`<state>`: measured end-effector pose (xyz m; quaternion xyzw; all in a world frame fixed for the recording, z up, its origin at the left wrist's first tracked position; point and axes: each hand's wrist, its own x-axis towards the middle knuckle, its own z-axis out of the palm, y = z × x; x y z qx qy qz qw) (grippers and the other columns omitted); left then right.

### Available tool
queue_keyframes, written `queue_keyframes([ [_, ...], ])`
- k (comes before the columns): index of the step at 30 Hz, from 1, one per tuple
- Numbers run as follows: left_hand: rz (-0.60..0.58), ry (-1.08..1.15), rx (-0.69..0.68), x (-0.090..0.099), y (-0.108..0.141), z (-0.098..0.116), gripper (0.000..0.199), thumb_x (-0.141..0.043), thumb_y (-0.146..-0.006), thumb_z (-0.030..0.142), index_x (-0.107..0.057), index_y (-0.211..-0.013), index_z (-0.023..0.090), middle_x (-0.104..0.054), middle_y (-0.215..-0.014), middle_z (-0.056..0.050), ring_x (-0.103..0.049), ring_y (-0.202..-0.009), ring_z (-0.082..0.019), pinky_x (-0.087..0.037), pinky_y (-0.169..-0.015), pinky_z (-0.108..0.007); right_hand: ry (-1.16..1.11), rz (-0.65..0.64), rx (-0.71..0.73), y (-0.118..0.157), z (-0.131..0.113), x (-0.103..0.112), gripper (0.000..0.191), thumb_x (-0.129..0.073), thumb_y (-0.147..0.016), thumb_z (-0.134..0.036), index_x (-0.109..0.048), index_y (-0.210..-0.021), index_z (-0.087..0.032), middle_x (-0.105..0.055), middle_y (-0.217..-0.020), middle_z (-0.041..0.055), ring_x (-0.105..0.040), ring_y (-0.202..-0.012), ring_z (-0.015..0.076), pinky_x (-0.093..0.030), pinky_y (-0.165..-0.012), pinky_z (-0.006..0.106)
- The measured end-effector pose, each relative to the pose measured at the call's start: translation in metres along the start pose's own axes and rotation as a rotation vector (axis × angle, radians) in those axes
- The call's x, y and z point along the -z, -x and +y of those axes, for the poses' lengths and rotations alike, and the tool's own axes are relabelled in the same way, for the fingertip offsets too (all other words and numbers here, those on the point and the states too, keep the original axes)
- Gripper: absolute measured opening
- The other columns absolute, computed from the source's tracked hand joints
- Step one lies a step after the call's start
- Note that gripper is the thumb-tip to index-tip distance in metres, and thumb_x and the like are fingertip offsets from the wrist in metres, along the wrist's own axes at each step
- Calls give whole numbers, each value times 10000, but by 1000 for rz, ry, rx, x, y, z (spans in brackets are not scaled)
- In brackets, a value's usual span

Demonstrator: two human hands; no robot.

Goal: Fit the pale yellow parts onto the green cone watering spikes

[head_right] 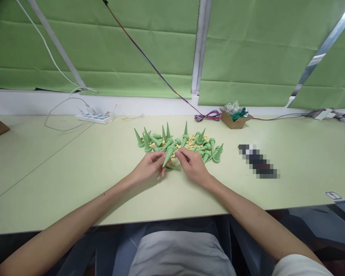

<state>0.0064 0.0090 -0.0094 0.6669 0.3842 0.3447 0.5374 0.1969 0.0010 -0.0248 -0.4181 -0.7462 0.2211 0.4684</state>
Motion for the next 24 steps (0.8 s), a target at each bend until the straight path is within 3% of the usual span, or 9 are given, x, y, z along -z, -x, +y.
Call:
queue_keyframes([
  [7, -70, 323, 91, -1, -3, 1, 454, -566, -890, 582, -566, -798, 137, -569, -708, -24, -556, -507, -97, -420, -419, -217, 15, -16, 34, 0, 0, 0, 361, -436, -1009, -384, -491, -702, -202, -433, -618, -24, -370, -571, 127, -305, -573, 280],
  [14, -87, 298, 105, -3, 2, 7, 426, -677, -835, 528, -510, -716, 155, -480, -575, 28, -513, -461, -87, -412, -432, -223, 22, -41, 26, 0, 2, 1, 359, -429, -1008, -382, -448, -694, -210, -412, -609, -30, -364, -558, 127, -299, -558, 279],
  [20, -47, 56, 27, -1, 3, 3, 367, -707, -813, 498, -541, -830, 171, -506, -538, 39, -484, -449, -97, -357, -455, -233, 61, -68, 20, 1, 3, 1, 371, -387, -1021, -365, -346, -682, -220, -386, -596, -36, -351, -549, 129, -292, -556, 284],
  [24, 96, -210, -130, -2, 4, -1, 395, -725, -794, 473, -573, -1015, 182, -494, -562, 58, -462, -489, -110, -373, -497, -243, 30, -103, -10, 1, 2, 1, 385, -348, -1033, -381, -319, -682, -228, -375, -568, -41, -344, -523, 131, -293, -547, 288],
])
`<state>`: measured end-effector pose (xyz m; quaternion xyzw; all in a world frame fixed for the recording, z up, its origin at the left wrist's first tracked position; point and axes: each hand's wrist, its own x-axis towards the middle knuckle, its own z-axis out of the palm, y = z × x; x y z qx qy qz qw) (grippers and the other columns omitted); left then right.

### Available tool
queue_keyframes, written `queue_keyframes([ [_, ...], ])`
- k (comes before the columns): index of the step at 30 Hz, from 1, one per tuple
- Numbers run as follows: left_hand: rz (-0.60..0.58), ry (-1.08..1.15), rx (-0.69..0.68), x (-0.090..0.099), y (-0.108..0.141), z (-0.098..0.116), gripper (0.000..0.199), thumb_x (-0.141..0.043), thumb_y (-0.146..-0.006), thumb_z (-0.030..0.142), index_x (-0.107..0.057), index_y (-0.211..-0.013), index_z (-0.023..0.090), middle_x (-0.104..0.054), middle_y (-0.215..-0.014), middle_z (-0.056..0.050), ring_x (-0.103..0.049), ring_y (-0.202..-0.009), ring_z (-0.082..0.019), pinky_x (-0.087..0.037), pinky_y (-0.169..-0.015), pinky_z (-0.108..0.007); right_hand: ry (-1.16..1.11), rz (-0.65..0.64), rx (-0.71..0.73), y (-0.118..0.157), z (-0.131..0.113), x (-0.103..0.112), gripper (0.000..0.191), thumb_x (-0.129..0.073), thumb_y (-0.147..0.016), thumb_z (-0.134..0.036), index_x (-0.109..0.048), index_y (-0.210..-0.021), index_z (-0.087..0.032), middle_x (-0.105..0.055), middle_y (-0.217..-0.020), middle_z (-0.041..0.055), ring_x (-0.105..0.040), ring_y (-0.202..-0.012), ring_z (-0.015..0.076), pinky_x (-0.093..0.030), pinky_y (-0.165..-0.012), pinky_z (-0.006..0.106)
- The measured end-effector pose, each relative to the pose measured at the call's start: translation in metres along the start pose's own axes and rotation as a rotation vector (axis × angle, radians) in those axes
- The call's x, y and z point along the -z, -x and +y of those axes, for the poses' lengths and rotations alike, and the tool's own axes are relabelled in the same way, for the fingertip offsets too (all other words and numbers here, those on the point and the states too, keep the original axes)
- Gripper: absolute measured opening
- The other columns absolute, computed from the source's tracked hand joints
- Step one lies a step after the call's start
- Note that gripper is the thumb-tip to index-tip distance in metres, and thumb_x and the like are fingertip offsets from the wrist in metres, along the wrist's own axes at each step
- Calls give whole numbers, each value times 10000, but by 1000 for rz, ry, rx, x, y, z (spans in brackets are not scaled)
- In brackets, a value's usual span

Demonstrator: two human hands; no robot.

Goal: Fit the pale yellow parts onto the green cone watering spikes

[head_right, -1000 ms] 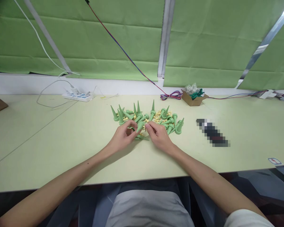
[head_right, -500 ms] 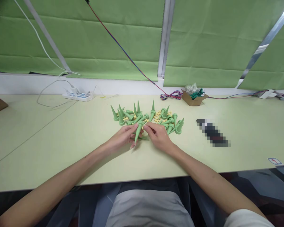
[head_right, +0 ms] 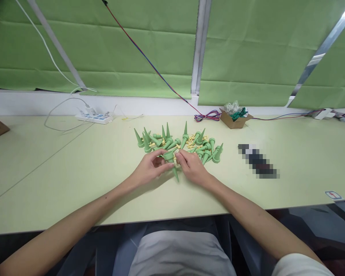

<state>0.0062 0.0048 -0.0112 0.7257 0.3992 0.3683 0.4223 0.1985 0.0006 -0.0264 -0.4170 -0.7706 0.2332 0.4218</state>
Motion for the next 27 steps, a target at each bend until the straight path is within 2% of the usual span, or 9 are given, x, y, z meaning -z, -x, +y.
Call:
queue_keyframes([
  [2, 54, -96, -93, -1, 1, -1, 399, -721, -800, 461, -582, -1049, 182, -523, -638, 39, -493, -547, -119, -413, -541, -248, -24, -2, -5, 0, -1, 0, 390, -336, -1036, -393, -326, -682, -230, -371, -561, -41, -349, -514, 132, -294, -540, 287],
  [7, 87, -230, -268, -1, 3, -2, 324, -680, -843, 436, -585, -1035, 194, -561, -829, -11, -545, -633, -128, -453, -597, -257, -74, 2, -6, 0, -1, -1, 405, -331, -1037, -412, -326, -675, -231, -374, -564, -37, -359, -513, 132, -297, -530, 282],
  [13, 96, -295, -358, -1, 3, -3, 221, -614, -902, 332, -554, -1070, 201, -533, -932, -32, -524, -647, -109, -451, -583, -234, -77, 25, 0, 1, 0, -2, 405, -351, -1034, -398, -338, -669, -224, -379, -574, -35, -353, -530, 127, -299, -540, 276],
  [17, 151, -253, -311, -1, 0, -6, 225, -627, -887, 316, -534, -1059, 204, -554, -954, -24, -542, -636, -98, -449, -557, -222, -88, 53, -6, 1, 0, -2, 393, -379, -1029, -403, -393, -685, -214, -388, -582, -37, -359, -542, 122, -301, -549, 271],
  [21, 170, -204, -238, 0, -2, -6, 191, -624, -880, 359, -560, -920, 183, -571, -906, -14, -530, -623, -92, -449, -565, -224, -95, 89, -3, 0, 0, -1, 378, -404, -1024, -396, -433, -698, -207, -425, -607, -32, -390, -556, 117, -319, -565, 269],
  [24, 111, -133, -149, 0, -3, -3, 226, -596, -895, 390, -597, -840, 171, -588, -798, -17, -535, -627, -113, -439, -552, -227, -95, 103, 11, 0, 0, -1, 372, -414, -1021, -386, -436, -695, -207, -432, -614, -32, -394, -559, 117, -323, -565, 268],
  [27, 6, 27, 24, 0, -3, 0, 295, -541, -925, 445, -589, -830, 170, -539, -580, 16, -479, -486, -108, -383, -475, -228, -83, 105, 22, 0, -1, -1, 370, -416, -1020, -377, -432, -691, -208, -420, -612, -33, -383, -559, 117, -318, -563, 268],
])
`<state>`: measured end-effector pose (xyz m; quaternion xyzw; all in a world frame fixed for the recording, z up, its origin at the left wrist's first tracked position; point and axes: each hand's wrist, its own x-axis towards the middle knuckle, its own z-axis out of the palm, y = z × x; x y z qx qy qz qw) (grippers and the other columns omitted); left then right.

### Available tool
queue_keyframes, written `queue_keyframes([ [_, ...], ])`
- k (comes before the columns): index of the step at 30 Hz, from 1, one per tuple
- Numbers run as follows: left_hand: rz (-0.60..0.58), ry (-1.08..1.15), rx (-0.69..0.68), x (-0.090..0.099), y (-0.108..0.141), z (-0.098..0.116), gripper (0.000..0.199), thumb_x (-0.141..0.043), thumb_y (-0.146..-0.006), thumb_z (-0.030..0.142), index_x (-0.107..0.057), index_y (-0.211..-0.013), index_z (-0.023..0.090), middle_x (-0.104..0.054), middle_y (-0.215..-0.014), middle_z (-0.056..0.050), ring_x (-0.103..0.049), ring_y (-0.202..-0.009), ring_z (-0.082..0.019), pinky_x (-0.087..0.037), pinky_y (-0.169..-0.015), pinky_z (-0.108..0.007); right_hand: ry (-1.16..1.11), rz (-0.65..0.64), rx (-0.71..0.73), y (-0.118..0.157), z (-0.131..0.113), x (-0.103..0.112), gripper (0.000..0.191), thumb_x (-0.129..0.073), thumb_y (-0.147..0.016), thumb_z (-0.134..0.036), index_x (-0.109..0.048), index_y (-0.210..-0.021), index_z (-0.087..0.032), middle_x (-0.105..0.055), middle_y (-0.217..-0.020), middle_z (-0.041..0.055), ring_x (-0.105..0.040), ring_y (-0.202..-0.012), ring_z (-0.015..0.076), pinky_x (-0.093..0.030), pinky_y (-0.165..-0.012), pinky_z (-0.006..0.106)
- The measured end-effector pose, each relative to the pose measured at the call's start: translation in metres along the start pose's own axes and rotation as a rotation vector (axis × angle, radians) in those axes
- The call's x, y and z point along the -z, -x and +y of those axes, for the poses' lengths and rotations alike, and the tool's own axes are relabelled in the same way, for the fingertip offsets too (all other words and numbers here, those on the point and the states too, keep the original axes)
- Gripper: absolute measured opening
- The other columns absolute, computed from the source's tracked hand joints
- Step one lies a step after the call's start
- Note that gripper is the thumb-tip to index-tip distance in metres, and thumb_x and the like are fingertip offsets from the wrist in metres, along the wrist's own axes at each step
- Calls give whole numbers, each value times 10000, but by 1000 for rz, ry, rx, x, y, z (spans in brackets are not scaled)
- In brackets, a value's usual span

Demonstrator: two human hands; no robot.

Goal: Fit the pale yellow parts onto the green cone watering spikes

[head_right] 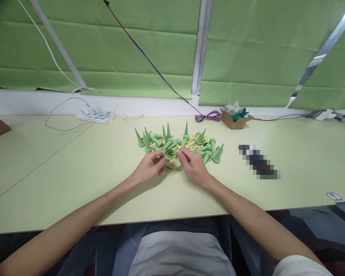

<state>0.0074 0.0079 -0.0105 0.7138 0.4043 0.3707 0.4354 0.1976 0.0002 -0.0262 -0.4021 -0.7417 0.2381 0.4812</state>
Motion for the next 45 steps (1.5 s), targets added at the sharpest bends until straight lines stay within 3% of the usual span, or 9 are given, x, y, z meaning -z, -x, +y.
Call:
queue_keyframes([
  [2, -42, 116, 93, 1, -1, 1, 370, -481, -952, 489, -551, -772, 174, -504, -491, 25, -449, -417, -104, -357, -443, -231, 7, -9, 10, 0, 0, 0, 364, -418, -1020, -367, -432, -693, -208, -413, -612, -34, -376, -562, 118, -315, -565, 268],
  [9, -134, 424, 230, 3, -5, 1, 517, -497, -889, 658, -529, -724, 169, -553, -520, -16, -532, -442, -123, -404, -436, -239, 44, -26, 39, -1, -1, 0, 324, -435, -1012, -325, -468, -715, -200, -405, -621, -36, -360, -570, 114, -302, -575, 268],
  [17, -168, 394, 268, 3, -1, 5, 467, -578, -868, 614, -584, -791, 153, -527, -511, -4, -500, -437, -105, -387, -431, -222, 54, -53, 46, -2, 1, 0, 297, -445, -1005, -309, -478, -731, -199, -409, -616, -39, -364, -566, 112, -290, -562, 264],
  [30, -167, 275, 104, 6, 2, 3, 369, -625, -873, 501, -516, -739, 176, -500, -581, 25, -529, -502, -104, -412, -498, -243, 66, -88, 44, -1, -1, 1, 302, -425, -1006, -309, -428, -721, -208, -388, -615, -42, -352, -556, 113, -279, -552, 262],
  [37, -189, 162, 17, 5, 4, 7, 320, -594, -891, 502, -561, -945, 188, -510, -577, 32, -500, -483, -120, -382, -486, -253, 103, -83, 30, -1, 1, 0, 342, -416, -1009, -328, -375, -690, -210, -371, -599, -45, -345, -550, 114, -275, -554, 267],
  [40, -160, 92, -22, 4, 6, 8, 314, -606, -881, 490, -573, -986, 196, -511, -581, 29, -473, -483, -121, -348, -482, -251, 124, -83, 19, -2, 1, 1, 367, -401, -1015, -347, -356, -678, -212, -366, -589, -44, -345, -545, 116, -278, -556, 271],
  [45, -64, -90, -126, 1, 8, 8, 256, -622, -874, 441, -543, -882, 197, -467, -587, 37, -418, -510, -112, -318, -506, -245, 150, -88, 15, -2, 0, 1, 397, -363, -1025, -382, -327, -665, -217, -357, -565, -42, -337, -527, 121, -276, -544, 278],
])
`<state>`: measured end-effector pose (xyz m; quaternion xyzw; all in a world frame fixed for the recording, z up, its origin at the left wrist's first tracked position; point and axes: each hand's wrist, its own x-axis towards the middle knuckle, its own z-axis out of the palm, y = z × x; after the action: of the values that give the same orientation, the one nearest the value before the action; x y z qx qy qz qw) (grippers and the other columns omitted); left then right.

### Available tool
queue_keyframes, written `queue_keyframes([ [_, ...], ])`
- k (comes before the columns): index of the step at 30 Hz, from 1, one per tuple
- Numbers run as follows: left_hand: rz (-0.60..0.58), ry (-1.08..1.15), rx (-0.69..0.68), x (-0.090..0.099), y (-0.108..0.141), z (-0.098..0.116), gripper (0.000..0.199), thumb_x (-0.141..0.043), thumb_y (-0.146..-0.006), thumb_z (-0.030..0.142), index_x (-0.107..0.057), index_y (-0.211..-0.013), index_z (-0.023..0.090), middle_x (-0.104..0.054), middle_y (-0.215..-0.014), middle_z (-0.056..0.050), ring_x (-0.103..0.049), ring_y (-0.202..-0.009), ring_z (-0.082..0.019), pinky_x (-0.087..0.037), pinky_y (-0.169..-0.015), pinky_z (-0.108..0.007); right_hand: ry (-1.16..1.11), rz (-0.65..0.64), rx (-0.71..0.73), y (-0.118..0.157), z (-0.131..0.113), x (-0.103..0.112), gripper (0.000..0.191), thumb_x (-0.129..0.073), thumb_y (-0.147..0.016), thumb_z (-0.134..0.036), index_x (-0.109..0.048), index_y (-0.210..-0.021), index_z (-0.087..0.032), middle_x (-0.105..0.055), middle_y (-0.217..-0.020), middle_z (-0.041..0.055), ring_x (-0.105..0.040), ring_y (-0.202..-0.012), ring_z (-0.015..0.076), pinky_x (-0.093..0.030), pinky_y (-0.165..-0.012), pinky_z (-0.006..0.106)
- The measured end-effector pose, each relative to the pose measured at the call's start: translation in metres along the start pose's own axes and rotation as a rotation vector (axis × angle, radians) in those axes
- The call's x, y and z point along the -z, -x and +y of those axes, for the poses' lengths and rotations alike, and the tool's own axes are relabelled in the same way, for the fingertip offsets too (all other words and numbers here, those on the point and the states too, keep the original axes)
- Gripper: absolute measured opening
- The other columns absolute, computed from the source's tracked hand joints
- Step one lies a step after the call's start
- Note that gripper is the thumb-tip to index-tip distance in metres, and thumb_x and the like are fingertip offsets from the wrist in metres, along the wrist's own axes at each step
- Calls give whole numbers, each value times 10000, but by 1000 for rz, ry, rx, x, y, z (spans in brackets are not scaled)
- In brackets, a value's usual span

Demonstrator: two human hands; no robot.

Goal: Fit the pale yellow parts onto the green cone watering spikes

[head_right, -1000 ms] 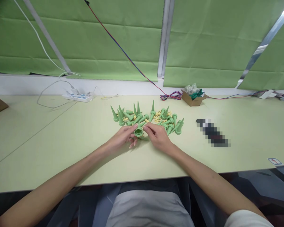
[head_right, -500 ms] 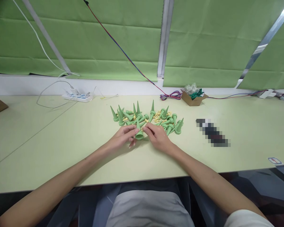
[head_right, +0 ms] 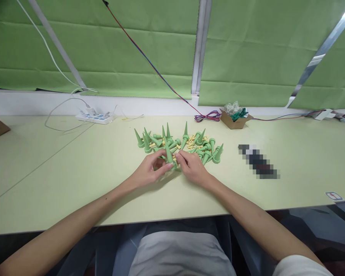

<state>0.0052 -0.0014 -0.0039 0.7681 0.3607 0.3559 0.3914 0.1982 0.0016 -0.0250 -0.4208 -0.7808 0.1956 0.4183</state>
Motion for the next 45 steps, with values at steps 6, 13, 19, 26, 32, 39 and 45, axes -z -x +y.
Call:
queue_keyframes([
  [6, 64, -135, -125, -3, -1, -6, 212, -601, -887, 394, -558, -903, 188, -506, -779, -6, -480, -628, -127, -398, -561, -239, -25, -13, -22, 1, 1, 0, 415, -333, -1035, -402, -356, -665, -215, -410, -574, -31, -381, -530, 124, -303, -558, 280],
  [13, 72, -224, -183, -1, -1, -8, 251, -549, -930, 362, -616, -1104, 194, -552, -906, -55, -527, -723, -159, -426, -613, -251, -47, 30, -46, -1, 2, -2, 424, -347, -1031, -429, -372, -668, -210, -406, -581, -34, -369, -539, 120, -305, -561, 278],
  [19, 156, -106, -73, -2, -2, -4, 322, -581, -912, 374, -590, -1189, 211, -606, -1109, -85, -569, -703, -136, -457, -603, -244, -63, 115, -80, -1, 3, -2, 418, -368, -1023, -444, -372, -673, -215, -385, -584, -35, -361, -542, 125, -303, -549, 279],
  [26, 92, 214, 168, 2, -7, -4, 462, -514, -905, 597, -594, -762, 166, -555, -644, -6, -474, -416, -85, -344, -389, -218, -50, 149, -88, 0, 2, -1, 400, -385, -1018, -444, -367, -687, -220, -370, -579, -41, -344, -533, 125, -297, -533, 278],
  [32, -67, 405, 346, -1, -9, -6, 615, -486, -881, 678, -671, -745, 107, -581, -625, -45, -497, -406, -83, -345, -332, -203, -56, 135, -61, 0, 2, -1, 376, -405, -1016, -409, -397, -696, -212, -375, -592, -42, -339, -543, 117, -298, -545, 271],
  [39, -49, 538, 404, 2, -9, -2, 579, -599, -825, 657, -687, -795, 85, -624, -741, -78, -484, -441, -60, -297, -316, -179, -47, 88, -11, 1, 2, 0, 328, -443, -1003, -399, -523, -754, -202, -431, -626, -29, -377, -566, 120, -318, -561, 267],
  [45, -33, 618, 476, 1, -9, -4, 571, -609, -816, 661, -690, -815, 96, -620, -769, -74, -499, -459, -57, -284, -320, -177, -43, 68, 23, 1, 2, 0, 295, -462, -996, -372, -590, -795, -198, -488, -642, -20, -408, -571, 120, -330, -571, 265],
])
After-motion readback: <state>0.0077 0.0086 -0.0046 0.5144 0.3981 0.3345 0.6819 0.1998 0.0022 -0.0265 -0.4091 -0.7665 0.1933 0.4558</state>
